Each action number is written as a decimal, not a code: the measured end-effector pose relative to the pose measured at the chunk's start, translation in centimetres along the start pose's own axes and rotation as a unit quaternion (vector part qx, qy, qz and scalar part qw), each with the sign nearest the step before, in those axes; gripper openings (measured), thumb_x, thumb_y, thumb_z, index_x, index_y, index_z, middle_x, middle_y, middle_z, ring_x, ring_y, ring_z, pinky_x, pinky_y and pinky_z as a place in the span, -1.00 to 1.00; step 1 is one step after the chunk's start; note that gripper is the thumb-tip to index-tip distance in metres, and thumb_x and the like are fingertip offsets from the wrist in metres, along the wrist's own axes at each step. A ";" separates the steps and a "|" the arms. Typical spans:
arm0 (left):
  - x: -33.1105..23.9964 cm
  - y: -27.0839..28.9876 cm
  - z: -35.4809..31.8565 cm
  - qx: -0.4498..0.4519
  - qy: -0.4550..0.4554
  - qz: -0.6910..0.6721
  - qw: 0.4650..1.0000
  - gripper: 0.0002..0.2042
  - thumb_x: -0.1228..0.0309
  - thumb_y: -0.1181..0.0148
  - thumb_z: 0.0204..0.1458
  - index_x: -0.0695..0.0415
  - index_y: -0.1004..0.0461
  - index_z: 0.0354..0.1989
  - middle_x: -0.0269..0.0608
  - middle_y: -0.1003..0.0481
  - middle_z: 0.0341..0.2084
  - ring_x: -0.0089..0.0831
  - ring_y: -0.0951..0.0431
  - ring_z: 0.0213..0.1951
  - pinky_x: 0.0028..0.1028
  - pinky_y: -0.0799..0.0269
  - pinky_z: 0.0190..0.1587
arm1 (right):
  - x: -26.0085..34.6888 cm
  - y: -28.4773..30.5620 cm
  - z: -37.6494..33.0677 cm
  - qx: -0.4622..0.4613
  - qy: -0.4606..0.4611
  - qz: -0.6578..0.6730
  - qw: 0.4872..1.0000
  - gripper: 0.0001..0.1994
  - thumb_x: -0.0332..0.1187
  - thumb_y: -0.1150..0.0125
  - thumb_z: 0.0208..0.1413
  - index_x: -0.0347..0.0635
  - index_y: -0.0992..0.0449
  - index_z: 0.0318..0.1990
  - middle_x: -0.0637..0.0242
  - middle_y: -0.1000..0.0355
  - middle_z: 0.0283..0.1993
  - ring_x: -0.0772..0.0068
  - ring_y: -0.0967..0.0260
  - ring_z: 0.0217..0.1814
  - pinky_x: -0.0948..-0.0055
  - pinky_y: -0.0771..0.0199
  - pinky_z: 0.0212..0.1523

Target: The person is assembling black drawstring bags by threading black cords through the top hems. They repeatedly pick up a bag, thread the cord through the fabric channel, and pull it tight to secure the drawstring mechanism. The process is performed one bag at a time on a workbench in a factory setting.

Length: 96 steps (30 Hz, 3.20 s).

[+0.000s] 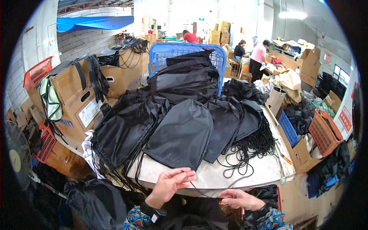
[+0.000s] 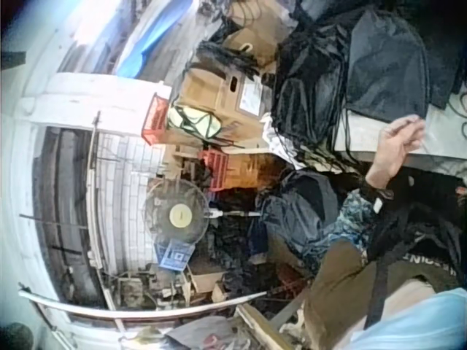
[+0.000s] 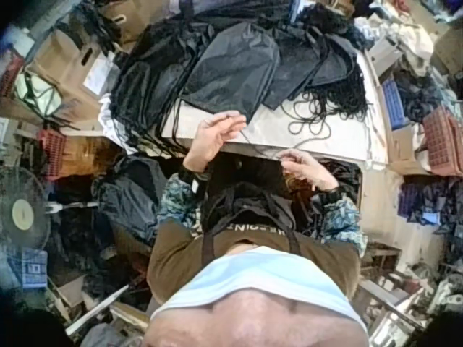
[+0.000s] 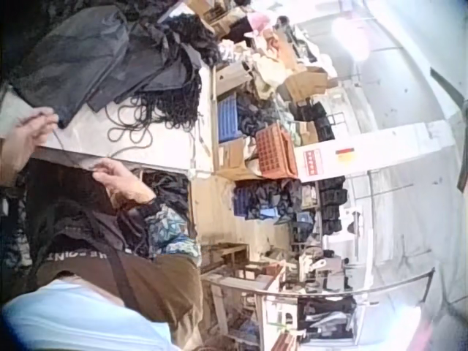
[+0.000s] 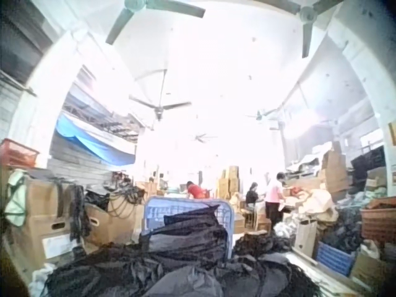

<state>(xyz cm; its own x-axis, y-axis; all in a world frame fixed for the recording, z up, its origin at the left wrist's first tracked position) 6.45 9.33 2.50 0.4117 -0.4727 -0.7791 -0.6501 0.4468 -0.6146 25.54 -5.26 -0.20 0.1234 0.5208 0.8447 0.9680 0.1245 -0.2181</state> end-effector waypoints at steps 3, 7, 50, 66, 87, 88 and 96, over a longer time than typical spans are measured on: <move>2.9 -1.2 0.0 0.036 0.044 0.130 0.990 -0.73 0.47 -0.02 0.13 0.34 -0.40 -0.04 0.02 -0.50 -0.16 -0.30 -0.56 -0.18 -0.46 -0.54 -0.21 | 1.0 -0.5 0.7 -0.084 0.124 0.024 0.988 -0.77 -0.40 -0.10 0.16 -0.26 -0.41 -0.06 0.52 -0.37 -0.42 0.80 -0.17 -0.48 0.77 -0.14 -0.50; 3.6 -3.3 -0.5 0.051 -0.162 0.415 0.894 -0.77 0.44 -0.07 0.12 0.27 -0.47 -0.09 -0.16 -0.51 -0.30 -0.48 -0.52 -0.25 -0.58 -0.46 -0.27 | 3.8 -1.6 1.9 -0.203 0.277 -0.199 0.918 -0.84 -0.37 -0.17 0.11 -0.28 -0.49 -0.22 0.50 -0.45 -0.39 0.75 -0.30 -0.43 0.67 -0.33 -0.43; 0.6 -2.8 -0.7 -0.051 -0.156 0.219 0.962 -0.90 0.52 -0.13 0.04 0.26 -0.49 -0.29 -0.39 -0.43 -0.59 -0.79 -0.24 -0.67 -0.74 -0.11 -0.65 | 6.7 -4.3 0.7 -0.183 0.302 -0.169 0.920 -0.79 -0.35 0.05 0.24 -0.28 -0.48 -0.19 0.52 -0.24 -0.61 0.77 -0.10 -0.58 0.71 -0.09 -0.56; 0.4 -3.7 -1.1 -0.039 -0.235 0.384 0.892 -0.93 0.60 -0.18 -0.07 0.29 -0.48 -0.38 -0.33 -0.39 -0.59 -0.70 -0.30 -0.57 -0.64 -0.20 -0.53 | 4.7 -5.1 2.2 -0.047 0.172 -0.066 0.982 -0.74 -0.20 0.15 0.29 -0.17 -0.39 -0.15 0.53 -0.17 -0.62 0.80 0.07 -0.70 0.72 0.09 -0.69; 2.6 -3.1 -0.7 0.031 -0.023 0.253 0.967 -0.73 0.48 -0.05 0.13 0.31 -0.40 -0.01 -0.28 -0.49 -0.44 -0.68 -0.37 -0.61 -0.70 -0.28 -0.61 | 3.5 -5.2 2.6 0.037 0.055 0.037 0.997 -0.75 -0.18 0.20 0.30 -0.11 -0.37 -0.18 0.56 -0.14 -0.60 0.80 0.16 -0.72 0.73 0.22 -0.72; 2.9 -3.1 -0.7 0.048 -0.003 0.231 0.972 -0.72 0.48 -0.05 0.13 0.31 -0.39 0.00 -0.27 -0.49 -0.44 -0.68 -0.37 -0.60 -0.69 -0.28 -0.61 | 3.4 -5.0 2.6 0.027 0.053 0.025 0.998 -0.75 -0.18 0.20 0.30 -0.10 -0.37 -0.17 0.56 -0.15 -0.60 0.81 0.14 -0.71 0.73 0.20 -0.72; 3.4 -3.0 -0.2 0.034 0.032 0.187 0.981 -0.79 0.41 -0.03 0.15 0.29 -0.43 -0.13 -0.34 -0.43 -0.55 -0.70 -0.30 -0.68 -0.69 -0.10 -0.71 | 4.9 -4.9 3.0 -0.054 0.202 -0.251 0.945 -0.83 -0.35 0.12 0.25 -0.23 -0.38 -0.24 0.39 -0.27 -0.60 0.56 -0.27 -0.58 0.50 -0.28 -0.55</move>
<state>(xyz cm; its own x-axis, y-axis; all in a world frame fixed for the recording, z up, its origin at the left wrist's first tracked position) 9.71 6.22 1.72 0.1113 -0.3115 -0.9437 -0.7026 0.6470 -0.2964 20.70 -0.82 3.52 -0.3055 0.0509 0.9508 0.9406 0.1714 0.2931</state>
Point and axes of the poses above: each hand's wrist, its own z-axis towards the middle knuckle, its own y-axis out of the back of the hand, x = y × z, the point moved 7 cm from there along z, towards the middle knuckle
